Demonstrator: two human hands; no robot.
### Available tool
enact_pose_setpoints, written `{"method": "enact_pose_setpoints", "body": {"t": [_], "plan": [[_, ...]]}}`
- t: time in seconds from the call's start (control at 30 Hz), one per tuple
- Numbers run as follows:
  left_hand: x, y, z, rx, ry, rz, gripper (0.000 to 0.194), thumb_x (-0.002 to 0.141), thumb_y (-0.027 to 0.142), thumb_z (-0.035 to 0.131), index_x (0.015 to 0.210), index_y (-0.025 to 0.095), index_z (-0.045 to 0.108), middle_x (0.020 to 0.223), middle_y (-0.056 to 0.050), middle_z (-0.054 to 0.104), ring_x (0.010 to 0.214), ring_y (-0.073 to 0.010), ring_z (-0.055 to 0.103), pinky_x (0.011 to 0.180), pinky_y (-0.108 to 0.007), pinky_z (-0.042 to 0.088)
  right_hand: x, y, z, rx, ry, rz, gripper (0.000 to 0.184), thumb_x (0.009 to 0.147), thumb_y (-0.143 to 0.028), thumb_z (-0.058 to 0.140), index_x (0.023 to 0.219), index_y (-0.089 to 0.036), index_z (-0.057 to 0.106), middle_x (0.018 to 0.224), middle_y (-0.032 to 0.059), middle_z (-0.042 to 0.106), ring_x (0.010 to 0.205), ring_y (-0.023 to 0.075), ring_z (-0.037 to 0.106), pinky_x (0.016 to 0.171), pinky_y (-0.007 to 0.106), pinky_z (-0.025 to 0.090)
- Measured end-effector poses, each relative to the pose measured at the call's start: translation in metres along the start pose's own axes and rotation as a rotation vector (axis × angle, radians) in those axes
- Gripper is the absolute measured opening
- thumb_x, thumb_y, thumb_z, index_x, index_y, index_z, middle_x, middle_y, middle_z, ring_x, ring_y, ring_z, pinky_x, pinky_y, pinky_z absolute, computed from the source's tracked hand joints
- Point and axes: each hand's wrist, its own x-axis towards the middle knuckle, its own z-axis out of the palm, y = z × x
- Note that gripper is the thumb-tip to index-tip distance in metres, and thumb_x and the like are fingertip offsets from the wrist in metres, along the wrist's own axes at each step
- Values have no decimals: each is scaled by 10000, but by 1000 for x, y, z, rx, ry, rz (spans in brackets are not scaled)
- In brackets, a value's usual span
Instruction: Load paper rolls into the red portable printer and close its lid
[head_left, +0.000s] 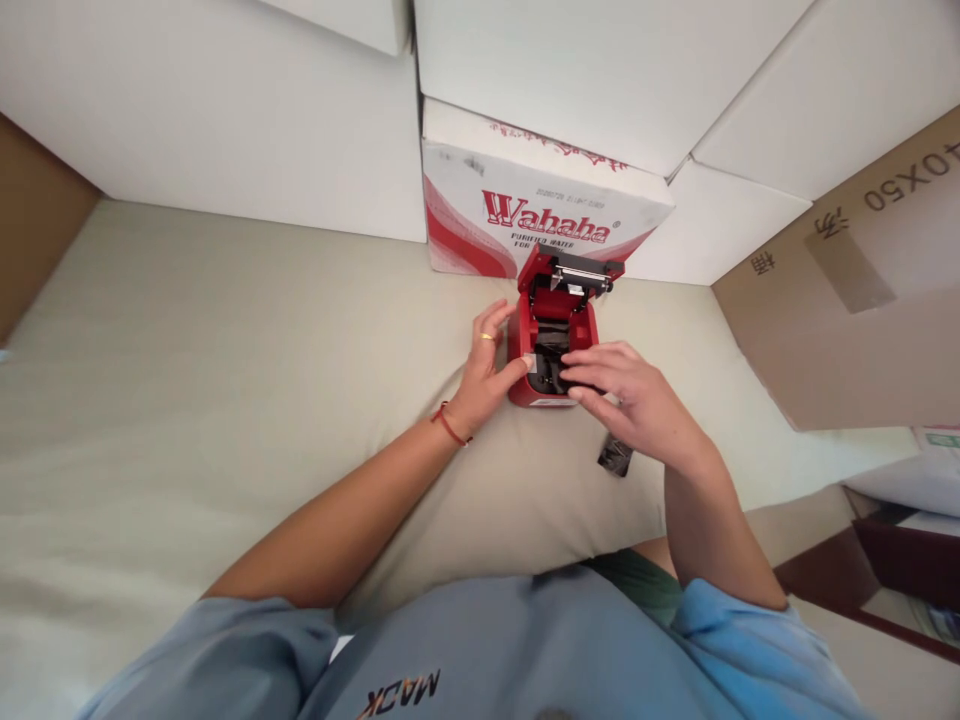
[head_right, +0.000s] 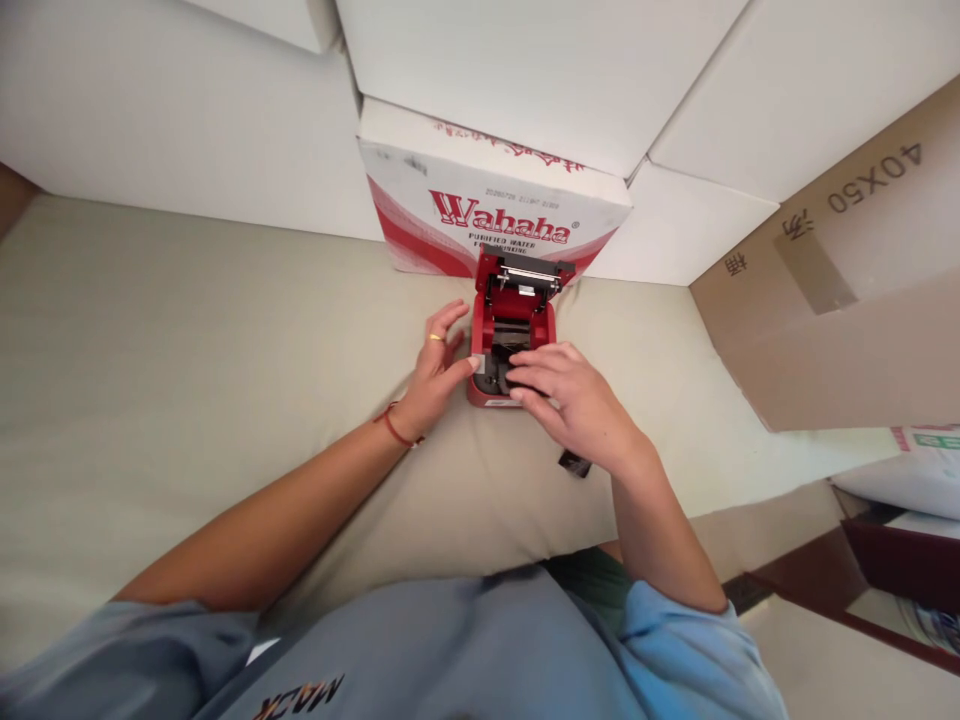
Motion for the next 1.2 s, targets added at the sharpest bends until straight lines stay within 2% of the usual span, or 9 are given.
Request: {"method": "enact_pose_setpoints", "body": {"t": [0.1,0.27,0.37,0.5,0.63,0.77,0.93,1.07,1.2], "plan": [[-11,13,3,288,141,207,525,984,490,705,1465,307,602,1571,-123,539,1579,-390,419,1383,-664,262,-19,4,10,-7,-8,-7,269,1094,-313,631,1293,-278,809,1457,99,785,1349,297,702,1164,569,570],[-22,16,14,423,-166,414,372,950,393,737,1322,393,757,1246,-66,746,1330,-374,631,1287,-662,350,-23,14,13,100,39,-3,242,1099,-343,638,1255,-294,817,1419,84,806,1373,270,706,1205,546,555],[-21,9,17,514,-182,457,354,937,346,738,1284,406,772,1176,-56,770,1244,-344,674,1228,-643,407,-9,32,8,212,258,128,280,1118,-452,608,1216,-303,824,1380,82,819,1336,260,735,1220,528,543],[-17,6,19,676,-98,598,332,922,291,709,1243,358,759,1129,-58,762,1175,-296,691,1115,-574,509,25,78,9,299,591,299,610,1044,-740,604,1468,-314,706,1572,116,699,1447,303,666,1264,557,495],[-15,8,21,695,-39,698,390,909,245,708,1283,350,728,1101,-51,745,1157,-271,689,1078,-521,539,54,104,15,356,574,223,836,1023,-851,514,1659,-309,507,1645,126,631,1542,301,583,1316,557,433],[-18,8,20,715,-25,716,396,900,233,724,1279,344,745,1109,-58,746,1209,-284,688,1095,-525,551,51,88,16,326,587,179,653,1087,-747,514,1514,-283,682,1388,93,796,1397,277,698,1266,522,496],[-27,4,17,745,-75,542,327,880,317,795,1198,393,805,1235,-73,740,1416,-354,613,1251,-650,438,10,59,23,223,495,158,505,1140,-633,488,1133,-303,870,1248,62,859,1286,266,770,1201,518,561],[-26,4,15,673,-80,524,367,898,351,793,1259,410,769,1325,-50,739,1490,-343,611,1347,-645,328,-18,48,42,118,400,140,404,1134,-536,561,1317,-289,822,1447,91,793,1462,286,674,1287,589,479],[-15,13,8,565,-31,549,535,993,390,670,1521,347,590,1459,-83,734,1514,-325,628,1375,-618,294,-23,42,54,81,460,177,403,1138,-504,557,1371,-283,800,1487,90,769,1490,280,650,1305,580,465]]}}
